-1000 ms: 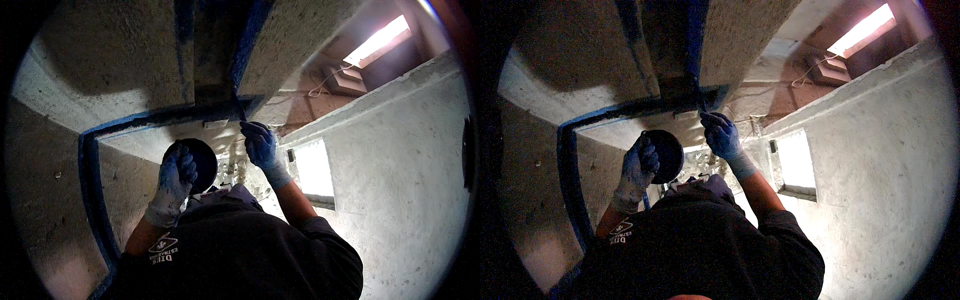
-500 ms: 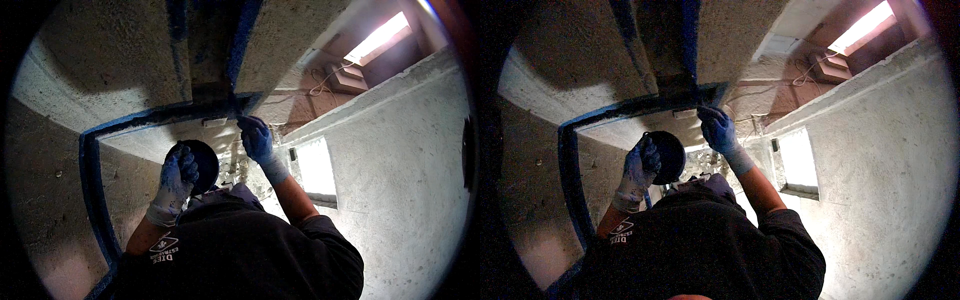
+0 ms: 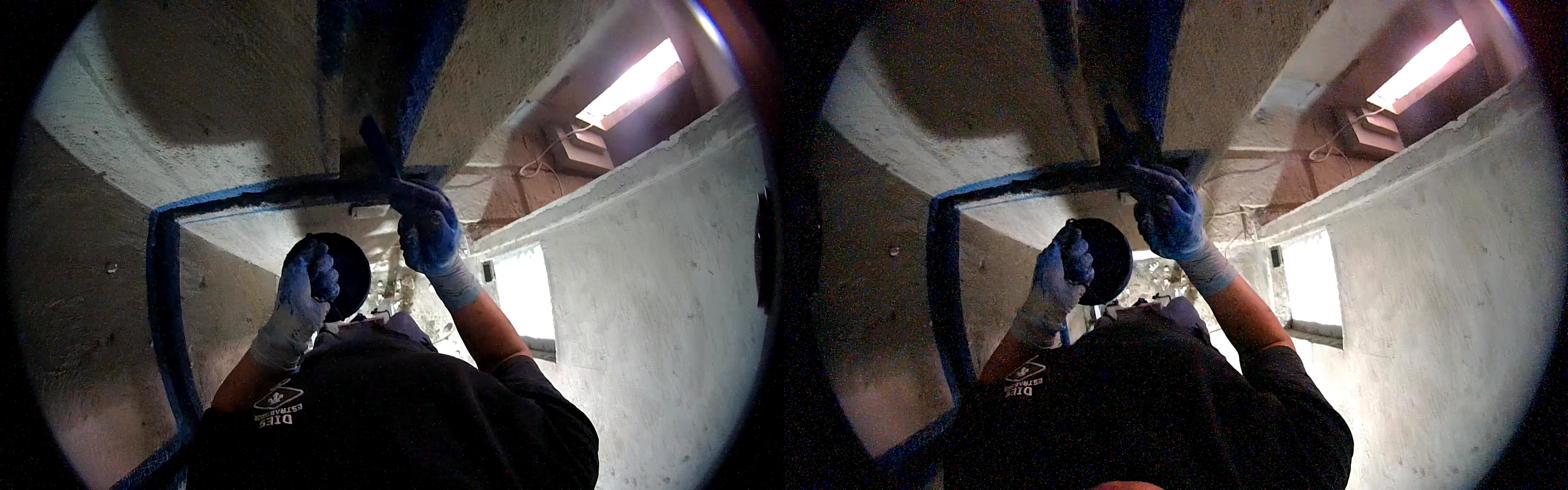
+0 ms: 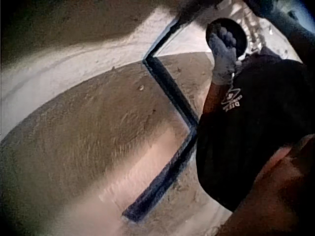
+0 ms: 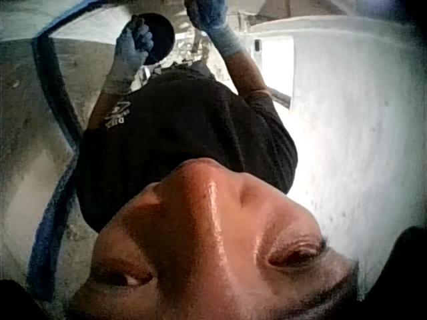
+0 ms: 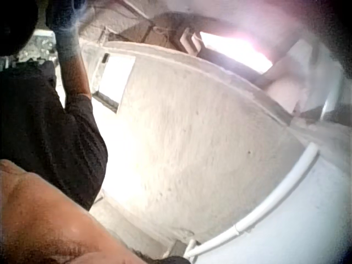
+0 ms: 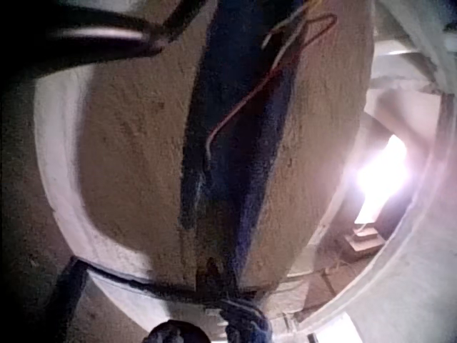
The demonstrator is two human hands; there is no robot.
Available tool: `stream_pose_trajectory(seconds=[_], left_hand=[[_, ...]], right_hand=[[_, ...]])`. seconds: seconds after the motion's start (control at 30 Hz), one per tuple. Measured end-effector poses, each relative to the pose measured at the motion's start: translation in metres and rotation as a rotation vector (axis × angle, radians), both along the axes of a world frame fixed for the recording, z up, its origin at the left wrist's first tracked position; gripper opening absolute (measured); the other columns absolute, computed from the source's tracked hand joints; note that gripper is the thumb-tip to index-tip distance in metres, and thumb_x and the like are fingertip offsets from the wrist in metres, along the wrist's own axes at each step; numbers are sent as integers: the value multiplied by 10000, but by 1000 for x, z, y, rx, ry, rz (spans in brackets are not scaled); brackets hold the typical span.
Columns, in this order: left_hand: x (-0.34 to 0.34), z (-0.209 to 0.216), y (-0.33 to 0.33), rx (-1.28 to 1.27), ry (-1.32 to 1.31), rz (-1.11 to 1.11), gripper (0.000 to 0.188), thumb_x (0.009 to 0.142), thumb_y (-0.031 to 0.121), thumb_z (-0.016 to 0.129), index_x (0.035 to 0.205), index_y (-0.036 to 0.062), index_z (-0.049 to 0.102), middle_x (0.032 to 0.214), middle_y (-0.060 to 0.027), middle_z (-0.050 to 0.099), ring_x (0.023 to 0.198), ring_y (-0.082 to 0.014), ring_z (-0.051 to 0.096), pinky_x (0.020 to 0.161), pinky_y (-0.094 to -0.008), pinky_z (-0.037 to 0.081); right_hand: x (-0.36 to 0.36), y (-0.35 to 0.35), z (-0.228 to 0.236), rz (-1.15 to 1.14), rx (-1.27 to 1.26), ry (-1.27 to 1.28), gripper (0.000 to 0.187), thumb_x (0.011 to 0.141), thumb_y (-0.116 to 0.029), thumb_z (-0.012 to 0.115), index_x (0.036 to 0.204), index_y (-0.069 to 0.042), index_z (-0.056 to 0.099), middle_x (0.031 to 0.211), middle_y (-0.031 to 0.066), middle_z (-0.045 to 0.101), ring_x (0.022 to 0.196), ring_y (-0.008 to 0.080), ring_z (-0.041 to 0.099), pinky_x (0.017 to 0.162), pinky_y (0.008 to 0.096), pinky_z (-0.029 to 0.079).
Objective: The person paints a blue stripe along the edge and underside of a concrete beam using a paintbrush and a small container of blue paint.
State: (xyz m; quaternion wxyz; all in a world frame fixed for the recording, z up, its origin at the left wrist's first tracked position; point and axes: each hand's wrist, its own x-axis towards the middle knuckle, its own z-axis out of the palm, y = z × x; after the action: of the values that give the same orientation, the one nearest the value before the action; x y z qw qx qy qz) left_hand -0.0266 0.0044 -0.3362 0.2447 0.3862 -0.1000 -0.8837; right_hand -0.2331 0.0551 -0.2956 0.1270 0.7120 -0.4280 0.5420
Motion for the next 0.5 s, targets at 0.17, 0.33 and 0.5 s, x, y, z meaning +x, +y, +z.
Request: stream_pose_trajectory(seconds=[0.17,0.33,0.5], left_hand=[[1,9,4,-117,29,30,302,926,265,440,639,196,375,540,57,287,446,-98,284,430,-251,239],[6,-5,5,-295,-53,-1,307,928,261,436,638,191,360,545,52,276,459,-99,285,448,-252,247],[13,2,5,-118,55,20,312,923,268,448,636,188,354,554,48,273,466,-101,285,448,-262,251]], right_hand=[[12,-23,67,55,-179,65,206,799,-112,548,984,-27,577,1092,204,587,913,351,593,782,427,475],[12,-41,64,-63,-189,162,279,752,-119,583,1021,-45,559,1070,172,579,897,359,572,732,424,478],[12,-24,-23,-221,136,201,291,701,-123,627,982,-68,573,1016,148,578,876,351,558,724,425,467]])
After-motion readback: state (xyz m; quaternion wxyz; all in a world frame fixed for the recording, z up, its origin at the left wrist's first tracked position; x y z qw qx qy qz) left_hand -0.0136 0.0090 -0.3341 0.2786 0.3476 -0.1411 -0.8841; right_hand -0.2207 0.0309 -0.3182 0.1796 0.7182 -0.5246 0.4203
